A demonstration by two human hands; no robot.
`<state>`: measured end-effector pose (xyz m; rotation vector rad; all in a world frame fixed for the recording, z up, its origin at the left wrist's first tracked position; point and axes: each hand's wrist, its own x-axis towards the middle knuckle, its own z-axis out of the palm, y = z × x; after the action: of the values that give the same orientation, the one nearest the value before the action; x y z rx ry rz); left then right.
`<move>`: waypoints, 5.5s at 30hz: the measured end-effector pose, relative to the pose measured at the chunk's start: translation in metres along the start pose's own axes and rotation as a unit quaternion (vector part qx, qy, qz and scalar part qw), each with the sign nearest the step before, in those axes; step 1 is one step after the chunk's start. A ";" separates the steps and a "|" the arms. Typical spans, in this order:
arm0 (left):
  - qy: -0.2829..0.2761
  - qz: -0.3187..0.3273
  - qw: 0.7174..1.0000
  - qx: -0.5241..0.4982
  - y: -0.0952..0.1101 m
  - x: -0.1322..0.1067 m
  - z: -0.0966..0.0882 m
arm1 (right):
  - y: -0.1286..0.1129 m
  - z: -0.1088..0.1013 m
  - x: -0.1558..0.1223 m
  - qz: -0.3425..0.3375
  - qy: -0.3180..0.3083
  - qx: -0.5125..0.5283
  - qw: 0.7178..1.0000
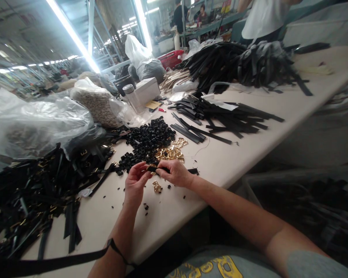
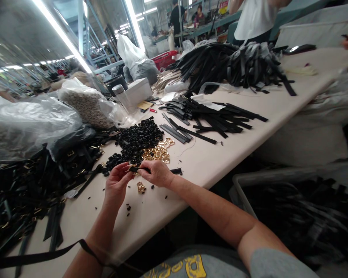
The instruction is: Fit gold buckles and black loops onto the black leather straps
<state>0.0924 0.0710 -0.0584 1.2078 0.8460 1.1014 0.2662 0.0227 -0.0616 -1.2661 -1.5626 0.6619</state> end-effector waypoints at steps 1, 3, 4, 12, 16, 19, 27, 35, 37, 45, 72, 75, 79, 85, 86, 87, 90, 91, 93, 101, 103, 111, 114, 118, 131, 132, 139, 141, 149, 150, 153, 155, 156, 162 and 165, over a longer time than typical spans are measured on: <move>0.000 0.008 1.000 0.009 0.000 0.000 0.000 | 0.000 0.000 0.000 0.002 0.000 0.006 1.000; -0.002 0.018 1.000 0.025 0.001 -0.001 -0.001 | 0.000 0.000 0.000 0.014 -0.005 0.030 0.999; -0.005 0.021 0.999 0.032 0.001 -0.001 -0.001 | 0.000 -0.001 0.001 0.023 -0.010 0.045 0.999; -0.021 0.030 0.997 0.073 0.008 -0.003 -0.004 | -0.002 -0.002 0.002 0.089 -0.029 0.125 0.988; 0.006 0.031 0.994 0.104 0.009 -0.001 -0.008 | 0.001 -0.002 0.001 0.033 -0.003 0.022 0.999; 0.035 0.043 0.991 0.123 0.011 0.001 -0.010 | 0.000 -0.002 0.001 0.014 -0.001 -0.078 0.997; 0.005 0.051 0.990 0.129 0.013 -0.002 -0.006 | -0.006 -0.002 0.000 0.006 -0.039 -0.125 0.991; 0.017 0.065 0.991 0.115 0.013 0.000 -0.010 | -0.005 -0.006 0.002 0.041 -0.073 -0.037 0.996; 0.003 0.066 0.991 0.115 0.013 0.000 -0.011 | -0.006 -0.007 0.002 0.040 -0.096 -0.025 0.994; -0.068 0.199 0.933 0.292 0.023 -0.003 -0.010 | -0.004 -0.008 0.001 0.087 -0.133 0.060 0.986; -0.007 0.040 0.996 0.079 0.006 -0.006 0.006 | 0.001 -0.001 0.000 0.032 -0.061 0.140 0.988; -0.031 0.006 0.997 0.066 0.008 -0.007 0.007 | 0.001 -0.002 0.000 -0.025 -0.052 0.064 0.996; -0.050 -0.021 0.996 0.071 0.008 -0.007 0.006 | 0.000 -0.004 -0.001 -0.056 -0.050 -0.005 0.997; -0.029 -0.023 0.996 0.083 0.008 -0.002 -0.006 | -0.007 -0.007 0.000 -0.037 -0.070 -0.084 0.993; -0.021 -0.021 0.996 0.087 0.009 -0.001 -0.008 | -0.007 -0.007 0.000 -0.032 -0.070 -0.091 0.993; -0.014 -0.018 0.996 0.090 0.010 0.000 -0.010 | -0.007 -0.008 0.000 -0.026 -0.070 -0.097 0.992; 0.008 -0.013 0.996 0.083 0.013 0.000 -0.012 | -0.006 -0.008 0.000 -0.022 -0.069 -0.108 0.992; 0.013 -0.016 0.997 0.075 0.014 0.000 -0.012 | -0.005 -0.008 0.000 -0.026 -0.069 -0.109 0.991; 0.014 -0.035 0.998 0.050 0.013 -0.001 -0.009 | -0.002 -0.007 0.000 -0.038 -0.069 -0.110 0.991; 0.000 -0.133 0.991 -0.032 0.001 -0.005 0.009 | 0.000 -0.001 -0.001 -0.061 -0.070 -0.126 0.988; 0.002 -0.144 0.989 -0.040 -0.001 -0.005 0.008 | 0.000 -0.001 -0.001 -0.069 -0.067 -0.135 0.986; 0.000 -0.020 0.998 0.054 0.000 -0.006 0.008 | -0.004 0.000 -0.001 -0.066 -0.040 -0.079 0.994; 0.008 0.056 0.990 0.128 -0.004 -0.009 0.011 | -0.005 0.003 -0.002 -0.036 -0.010 -0.052 0.998; 0.002 0.128 0.966 0.225 -0.007 -0.015 0.010 | -0.003 0.005 -0.002 -0.009 0.021 -0.045 0.999; -0.145 -0.052 0.984 0.095 0.003 -0.013 0.004 | -0.002 -0.003 -0.001 -0.022 -0.070 0.066 0.995; -0.168 -0.068 0.978 0.102 0.003 -0.013 0.004 | -0.003 -0.003 -0.001 -0.019 -0.080 0.076 0.994; -0.158 0.012 0.965 0.211 0.006 -0.012 -0.006 | -0.002 -0.003 0.000 -0.021 -0.038 -0.010 0.999; -0.148 0.001 0.973 0.179 0.005 -0.012 -0.007 | 0.000 -0.003 0.000 -0.024 -0.047 -0.004 0.999; -0.161 -0.072 0.982 0.071 0.007 -0.010 -0.008 | -0.004 -0.006 -0.001 -0.026 -0.091 -0.006 0.996; -0.157 -0.079 0.982 0.069 0.008 -0.009 -0.008 | -0.004 -0.006 -0.001 -0.028 -0.096 -0.013 0.995; -0.146 -0.103 0.982 0.058 0.010 -0.007 -0.010 | -0.004 -0.007 -0.001 -0.038 -0.105 -0.041 0.993; -0.134 -0.113 0.983 0.057 0.011 -0.006 -0.011 | -0.003 -0.007 0.000 -0.052 -0.106 -0.063 0.991; -0.125 -0.114 0.984 0.059 0.012 -0.005 -0.012 | -0.002 -0.008 0.000 -0.059 -0.102 -0.077 0.990; -0.098 -0.118 0.983 0.103 0.017 -0.004 -0.009 | -0.003 -0.009 0.000 -0.084 -0.063 -0.209 0.972; -0.125 -0.128 0.972 0.150 0.019 -0.004 -0.006 | -0.012 -0.013 0.008 -0.121 -0.070 -0.289 0.947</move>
<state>0.0816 0.0686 -0.0414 1.4070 0.9624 0.6114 0.2731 0.0242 -0.0441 -1.4276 -2.0838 0.1304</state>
